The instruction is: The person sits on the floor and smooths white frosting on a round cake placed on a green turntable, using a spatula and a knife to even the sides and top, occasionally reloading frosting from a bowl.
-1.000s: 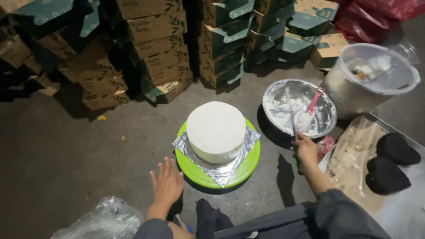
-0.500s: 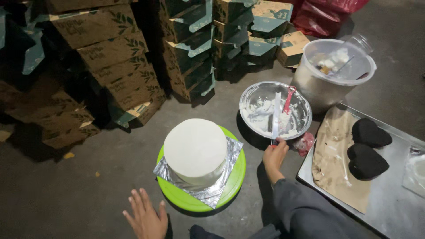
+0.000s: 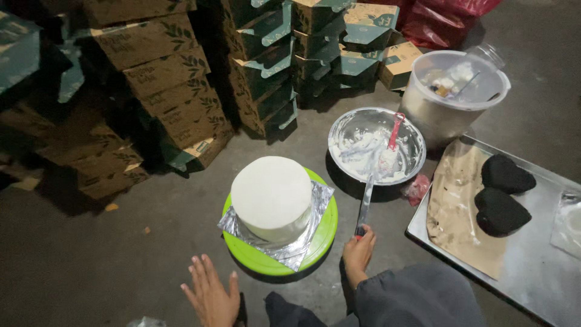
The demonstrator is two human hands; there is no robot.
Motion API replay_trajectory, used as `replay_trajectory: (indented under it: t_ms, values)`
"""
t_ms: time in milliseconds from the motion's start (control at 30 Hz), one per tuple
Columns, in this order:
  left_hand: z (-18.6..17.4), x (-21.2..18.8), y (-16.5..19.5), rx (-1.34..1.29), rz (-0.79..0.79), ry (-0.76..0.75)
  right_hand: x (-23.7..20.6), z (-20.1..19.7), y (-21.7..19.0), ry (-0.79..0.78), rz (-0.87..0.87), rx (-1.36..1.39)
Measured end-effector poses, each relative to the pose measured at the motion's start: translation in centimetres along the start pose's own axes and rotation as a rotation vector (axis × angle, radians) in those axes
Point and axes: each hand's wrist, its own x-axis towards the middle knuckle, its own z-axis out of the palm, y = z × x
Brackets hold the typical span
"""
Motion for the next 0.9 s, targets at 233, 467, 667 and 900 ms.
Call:
replay_trajectory:
  t_ms: [233, 467, 667, 900]
  values:
    - [-2.6, -0.4, 1.5, -0.047, 0.065, 0.074, -4.1, -3.1, -2.6, -0.086, 0.115, -0.037]
    - [-2.7, -0.5, 2.1, -0.019, 0.041, 0.068, -2.9, -5.2, -3.3, -0.044, 0.107, 0.246]
    - [-1.2, -0.7, 1.9, -0.080, 0.000, 0.104, 7.9, -3.5, -4.0, -0.283, 0.385, 0.918]
    - [0.1, 0.6, 1.1, -0.015, -0.093, -0.003, 10.3, -1.2, -2.9, -0.313, 0.604, 0.974]
